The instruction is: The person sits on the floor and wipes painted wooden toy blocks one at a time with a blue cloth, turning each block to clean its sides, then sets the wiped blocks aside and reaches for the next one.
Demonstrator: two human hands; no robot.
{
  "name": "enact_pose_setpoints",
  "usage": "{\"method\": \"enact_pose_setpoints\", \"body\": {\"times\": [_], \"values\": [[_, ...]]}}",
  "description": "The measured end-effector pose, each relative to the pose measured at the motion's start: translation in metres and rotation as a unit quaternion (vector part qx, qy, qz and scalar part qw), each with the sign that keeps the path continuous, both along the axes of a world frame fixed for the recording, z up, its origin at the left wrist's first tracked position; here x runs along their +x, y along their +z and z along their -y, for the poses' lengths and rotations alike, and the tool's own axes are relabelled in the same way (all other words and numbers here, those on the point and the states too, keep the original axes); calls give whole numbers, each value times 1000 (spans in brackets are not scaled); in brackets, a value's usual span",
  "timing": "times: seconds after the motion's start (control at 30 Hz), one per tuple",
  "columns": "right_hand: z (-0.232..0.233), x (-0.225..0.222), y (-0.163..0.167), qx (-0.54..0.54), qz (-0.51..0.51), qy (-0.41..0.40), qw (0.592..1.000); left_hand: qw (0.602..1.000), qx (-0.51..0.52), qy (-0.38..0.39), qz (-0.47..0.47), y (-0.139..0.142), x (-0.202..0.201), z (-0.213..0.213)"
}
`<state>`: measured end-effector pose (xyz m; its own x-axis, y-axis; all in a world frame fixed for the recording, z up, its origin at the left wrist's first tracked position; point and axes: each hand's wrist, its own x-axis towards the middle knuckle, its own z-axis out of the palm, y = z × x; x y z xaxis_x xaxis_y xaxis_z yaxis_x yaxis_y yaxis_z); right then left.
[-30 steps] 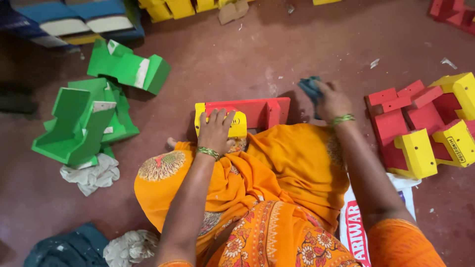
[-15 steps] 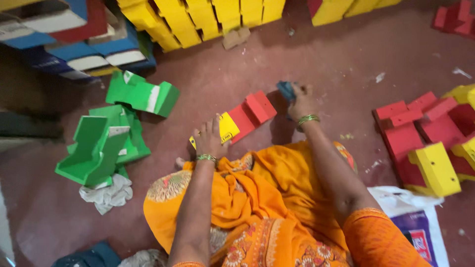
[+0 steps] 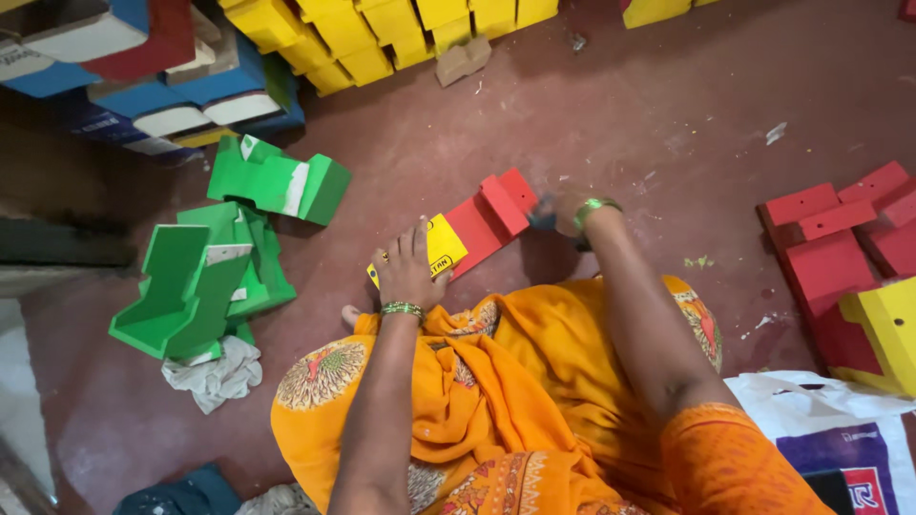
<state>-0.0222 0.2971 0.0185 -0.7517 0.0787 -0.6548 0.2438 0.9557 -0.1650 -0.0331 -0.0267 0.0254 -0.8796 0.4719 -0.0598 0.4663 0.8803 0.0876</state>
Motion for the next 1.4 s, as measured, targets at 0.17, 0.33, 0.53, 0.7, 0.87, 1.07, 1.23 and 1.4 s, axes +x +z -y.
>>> {"method": "enact_pose_setpoints", "body": {"times": [0.17,0.33,0.53,0.7,0.87,1.07,1.23,1.4], "values": [[-19,12,11,44,-92,-101,990,1000,-23,-4,-2,0,-1,1],[29,-11,-2,-6,-250,-121,961,999,-32,3,13,1,-1,-1],[25,-19,-20,37,-139,2,990,999,-32,5,7,2,-2,-3],[-10,8,4,58,-27,-15,998,1000,-28,1,-3,-3,-1,-3],[19,13,32,24,-400,-154,903,1000,-25,-6,-9,-4,-1,-4],[73,-5,31,5,-433,32,901,1000,2,-4,-16,0,1,-6],[46,6,30,-11,-235,61,970,1000,-13,-5,-12,0,1,-7],[-11,16,34,6,-63,0,998,1000,-25,-2,-1,0,1,-8]]}}
